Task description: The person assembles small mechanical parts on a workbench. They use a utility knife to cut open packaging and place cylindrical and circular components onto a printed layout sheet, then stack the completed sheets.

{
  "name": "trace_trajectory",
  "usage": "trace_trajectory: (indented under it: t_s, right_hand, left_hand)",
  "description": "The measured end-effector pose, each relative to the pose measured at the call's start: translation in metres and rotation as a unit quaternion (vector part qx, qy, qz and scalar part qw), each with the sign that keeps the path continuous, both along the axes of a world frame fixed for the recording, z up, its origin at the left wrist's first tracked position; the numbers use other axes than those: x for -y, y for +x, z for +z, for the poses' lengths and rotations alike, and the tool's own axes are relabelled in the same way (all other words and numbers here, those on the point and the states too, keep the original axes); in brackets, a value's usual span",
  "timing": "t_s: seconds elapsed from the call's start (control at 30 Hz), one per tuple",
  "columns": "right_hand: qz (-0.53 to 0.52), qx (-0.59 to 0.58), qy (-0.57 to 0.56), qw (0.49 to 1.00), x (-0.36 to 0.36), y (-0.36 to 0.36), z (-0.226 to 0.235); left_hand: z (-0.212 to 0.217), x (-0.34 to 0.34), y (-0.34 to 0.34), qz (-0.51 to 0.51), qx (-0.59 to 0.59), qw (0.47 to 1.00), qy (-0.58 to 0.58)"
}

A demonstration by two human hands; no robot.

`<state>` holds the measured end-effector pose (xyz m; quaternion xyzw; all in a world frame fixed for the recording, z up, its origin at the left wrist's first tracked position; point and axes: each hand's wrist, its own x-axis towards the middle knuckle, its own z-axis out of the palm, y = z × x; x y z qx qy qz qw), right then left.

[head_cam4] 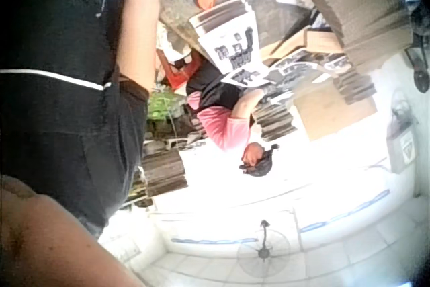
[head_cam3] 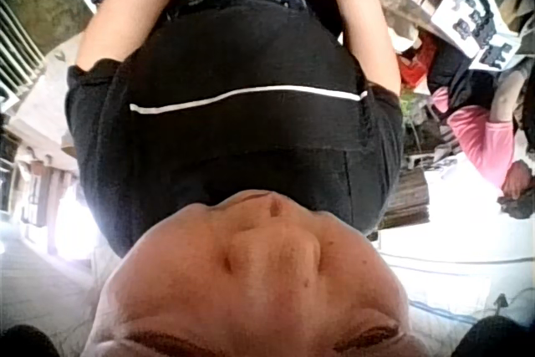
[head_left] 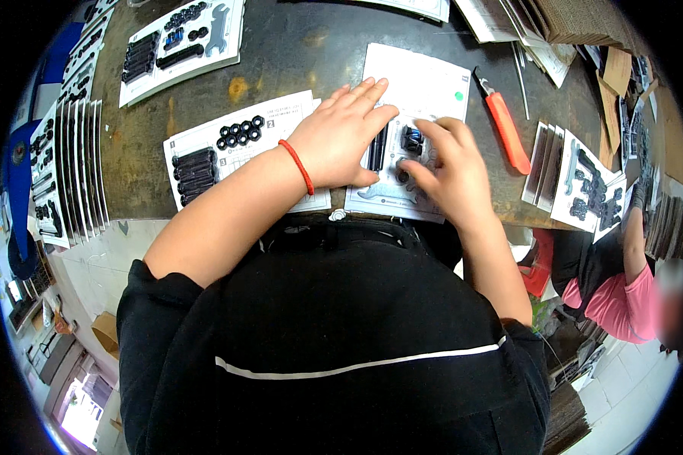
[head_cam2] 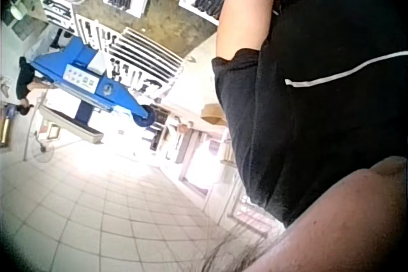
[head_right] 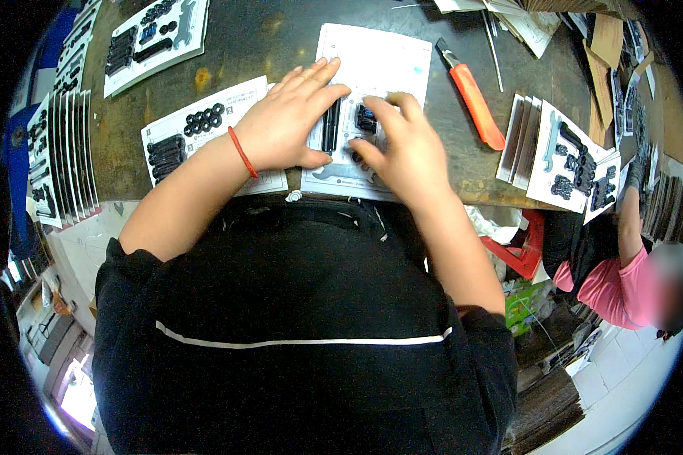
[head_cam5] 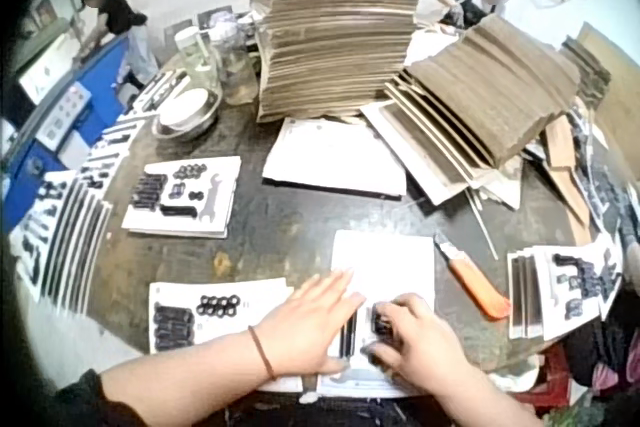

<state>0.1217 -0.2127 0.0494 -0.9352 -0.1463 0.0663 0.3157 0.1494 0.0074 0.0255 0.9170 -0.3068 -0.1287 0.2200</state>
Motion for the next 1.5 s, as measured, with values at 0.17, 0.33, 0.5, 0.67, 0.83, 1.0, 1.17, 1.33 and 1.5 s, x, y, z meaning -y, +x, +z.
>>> trace_trajectory:
  t_s: [0.17, 0.33, 0.5, 0.67, 0.83, 1.0, 1.17, 1.33, 1.5]
  right_hand:
    - [0.087, -0.054, -0.051, 0.993, -0.003, 0.033, -0.012]
    - [0.052, -0.018, -0.087, 0.995, -0.017, 0.03, -0.009]
    - [-0.027, -0.044, 0.028, 0.998, -0.008, 0.023, -0.016]
    - [-0.157, -0.198, 0.3, 0.92, 0.017, 0.007, -0.033]
    - [-0.235, -0.26, 0.548, 0.76, 0.029, 0.023, -0.029]
    - [-0.272, -0.308, 0.595, 0.69, 0.019, 0.026, -0.012]
    - [-0.239, -0.292, 0.505, 0.777, -0.01, 0.016, 0.011]
    - [-0.173, -0.307, 0.445, 0.823, -0.035, 0.01, 0.035]
    - [-0.137, -0.336, 0.479, 0.799, -0.044, 0.007, 0.031]
  left_hand:
    - [0.0, -0.002, -0.001, 0.005, 0.008, 1.0, -0.016]
    - [-0.001, -0.004, -0.002, 0.012, 0.002, 1.0, -0.019]
    - [-0.003, -0.003, -0.004, 0.02, 0.004, 1.0, -0.02]
    - [-0.005, -0.002, -0.003, 0.012, 0.003, 1.0, -0.018]
    - [-0.001, -0.002, -0.001, 0.002, 0.004, 1.0, -0.01]
    - [0.006, 0.0, -0.002, 0.04, -0.004, 0.996, -0.082]
    - [0.042, 0.012, -0.013, 0.168, -0.207, 0.91, -0.316]
    - [0.037, 0.002, -0.023, 0.241, -0.463, 0.686, -0.507]
    - [0.04, -0.022, -0.041, 0.27, -0.485, 0.645, -0.526]
